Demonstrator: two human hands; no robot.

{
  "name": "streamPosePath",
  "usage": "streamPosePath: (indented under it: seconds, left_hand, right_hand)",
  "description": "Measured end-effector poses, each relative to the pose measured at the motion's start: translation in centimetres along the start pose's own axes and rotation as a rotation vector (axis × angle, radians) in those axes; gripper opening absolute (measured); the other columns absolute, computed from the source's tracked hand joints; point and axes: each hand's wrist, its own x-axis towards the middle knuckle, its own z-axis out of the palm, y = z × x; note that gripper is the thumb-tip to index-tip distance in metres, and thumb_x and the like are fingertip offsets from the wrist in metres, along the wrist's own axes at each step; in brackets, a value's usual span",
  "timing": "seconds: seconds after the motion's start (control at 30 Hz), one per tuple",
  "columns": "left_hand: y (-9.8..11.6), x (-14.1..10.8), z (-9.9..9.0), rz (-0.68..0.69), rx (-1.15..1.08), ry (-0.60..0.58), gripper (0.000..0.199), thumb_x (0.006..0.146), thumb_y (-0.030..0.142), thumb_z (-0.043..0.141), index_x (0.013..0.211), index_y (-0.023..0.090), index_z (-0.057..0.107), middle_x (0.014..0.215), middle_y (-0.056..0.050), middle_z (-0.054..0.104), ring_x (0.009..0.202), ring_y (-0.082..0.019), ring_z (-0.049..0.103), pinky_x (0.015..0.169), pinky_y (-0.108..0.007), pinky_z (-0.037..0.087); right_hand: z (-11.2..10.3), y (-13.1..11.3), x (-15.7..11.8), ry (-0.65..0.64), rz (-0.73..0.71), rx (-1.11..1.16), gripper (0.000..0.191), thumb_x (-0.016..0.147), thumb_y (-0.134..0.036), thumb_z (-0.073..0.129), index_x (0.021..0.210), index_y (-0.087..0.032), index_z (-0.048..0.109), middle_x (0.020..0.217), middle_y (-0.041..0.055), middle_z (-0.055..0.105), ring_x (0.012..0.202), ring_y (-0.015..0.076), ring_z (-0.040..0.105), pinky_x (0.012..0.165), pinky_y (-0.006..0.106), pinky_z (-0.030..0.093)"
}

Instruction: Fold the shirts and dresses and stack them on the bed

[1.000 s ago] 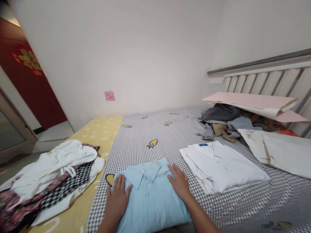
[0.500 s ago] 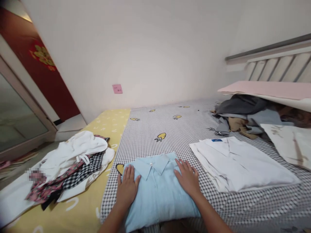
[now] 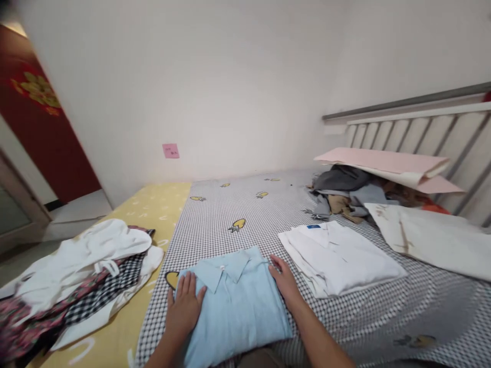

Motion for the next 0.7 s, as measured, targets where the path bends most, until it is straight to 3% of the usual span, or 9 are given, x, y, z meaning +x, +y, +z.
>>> streamPosePath:
  seconds: [0.2,0.4,0.53,0.7]
  left_hand:
    - [-0.1,0.4,0.3,0.005,0.031,0.01,0.062,0.1,0.048,0.025,0.154,0.017,0.03,0.164,-0.009,0.02,0.152,-0.029,0.023,0.12,-0.059,0.022]
    - [0.1,0.4,0.5,-0.006,0.033,0.019,0.062,0.099,0.047,0.025,0.154,0.017,0.03,0.164,-0.009,0.02,0.152,-0.028,0.023,0.121,-0.059,0.02]
    - [0.1,0.3,0.7,-0.003,0.023,0.05,0.062,0.099,0.047,0.026,0.153,0.017,0.032,0.163,-0.009,0.021,0.152,-0.029,0.024,0.121,-0.06,0.02]
    - [0.1,0.3,0.9,-0.01,0.042,0.066,0.062,0.099,0.048,0.027,0.153,0.017,0.031,0.163,-0.007,0.022,0.151,-0.028,0.025,0.121,-0.06,0.02]
  right_hand:
    - [-0.3,-1.0,0.6,0.028,0.077,-0.047,0.051,0.082,-0.045,0.052,0.123,-0.016,0.066,0.097,0.008,0.077,0.091,0.0234,0.071,0.083,0.035,0.055]
    - [1.1,-2.5,0.2,0.014,0.072,-0.293,0.042,0.074,-0.043,0.067,0.112,-0.025,0.071,0.102,0.0046,0.075,0.099,0.0236,0.066,0.084,0.033,0.046]
    - [2.0,-3.4,0.0,-0.022,0.05,-0.416,0.023,0.081,-0.043,0.062,0.089,-0.025,0.074,0.093,0.0036,0.075,0.097,0.0228,0.063,0.08,0.03,0.041]
    - [2.4,-3.8,1.0,-0.069,0.089,-0.514,0.04,0.092,-0.045,0.045,0.076,-0.021,0.073,0.082,0.0054,0.074,0.081,0.0221,0.065,0.074,0.03,0.042]
